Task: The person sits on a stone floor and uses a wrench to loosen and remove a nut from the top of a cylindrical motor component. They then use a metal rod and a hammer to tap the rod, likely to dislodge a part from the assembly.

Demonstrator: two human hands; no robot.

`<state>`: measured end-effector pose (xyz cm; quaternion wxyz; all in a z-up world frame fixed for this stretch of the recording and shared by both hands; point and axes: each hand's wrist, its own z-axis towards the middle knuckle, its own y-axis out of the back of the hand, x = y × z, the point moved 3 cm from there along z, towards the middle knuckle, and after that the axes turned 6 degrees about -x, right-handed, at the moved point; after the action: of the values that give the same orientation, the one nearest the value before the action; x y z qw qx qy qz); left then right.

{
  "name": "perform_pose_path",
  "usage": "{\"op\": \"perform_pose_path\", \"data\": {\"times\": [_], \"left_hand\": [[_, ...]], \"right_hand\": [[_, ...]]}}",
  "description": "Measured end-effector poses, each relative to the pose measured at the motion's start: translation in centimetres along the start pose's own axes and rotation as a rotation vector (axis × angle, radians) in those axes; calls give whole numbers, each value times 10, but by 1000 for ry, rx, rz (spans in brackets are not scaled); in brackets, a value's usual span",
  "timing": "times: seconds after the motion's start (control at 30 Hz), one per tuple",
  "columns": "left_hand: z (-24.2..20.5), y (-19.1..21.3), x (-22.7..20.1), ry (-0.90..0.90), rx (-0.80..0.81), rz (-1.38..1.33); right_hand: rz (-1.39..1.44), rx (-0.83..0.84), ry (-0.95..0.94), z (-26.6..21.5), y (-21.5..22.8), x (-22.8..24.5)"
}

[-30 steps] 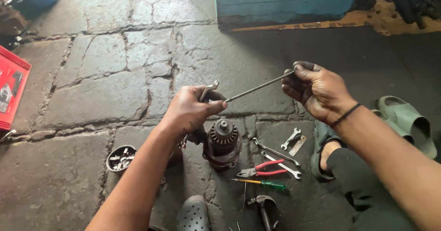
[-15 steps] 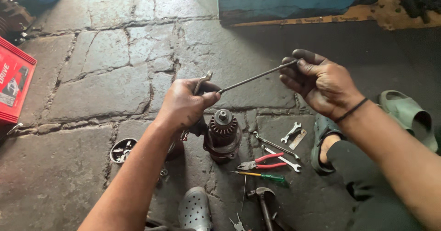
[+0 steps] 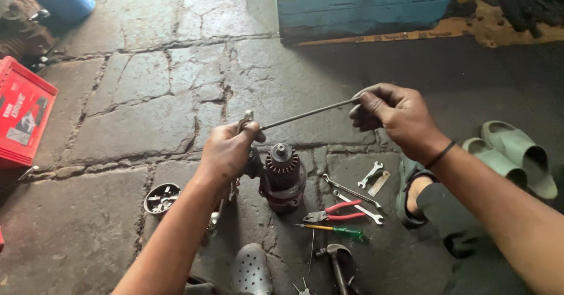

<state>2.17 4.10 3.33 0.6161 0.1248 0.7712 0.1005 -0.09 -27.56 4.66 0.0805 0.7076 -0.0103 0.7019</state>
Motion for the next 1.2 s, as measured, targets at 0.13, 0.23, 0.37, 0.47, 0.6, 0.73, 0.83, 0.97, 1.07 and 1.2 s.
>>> {"op": "perform_pose_path", "data": {"times": [0.13, 0.23, 0.37, 0.47, 0.6, 0.73, 0.83, 0.97, 1.07, 1.2], "left_hand": [[1, -11, 6, 88, 19, -239], [1, -14, 8, 130, 51, -254], [3, -16, 7, 207, 109, -274], [6, -19, 7, 253, 148, -288], [10, -21, 6, 252, 221, -365], [16, -19, 5, 287, 220, -403], [18, -17, 5, 316, 194, -412], [18, -15, 8, 365, 196, -456], [17, -14, 8, 374, 182, -458], [14, -14, 6, 371, 178, -438]], "right_hand": [[-154, 27, 28, -1, 5, -10], [-189, 43, -34, 0, 11, -17], [-234, 37, -81, -2, 17, -19], [-222, 43, -98, 0, 18, -17], [-241, 42, -62, 8, 14, -8], [-200, 33, -40, 14, 8, 2], [-197, 33, -45, 16, 3, 4], [-180, 34, -46, 16, -2, 8], [-196, 28, -24, 16, -6, 11], [-200, 3, -30, 16, -8, 15]]}}
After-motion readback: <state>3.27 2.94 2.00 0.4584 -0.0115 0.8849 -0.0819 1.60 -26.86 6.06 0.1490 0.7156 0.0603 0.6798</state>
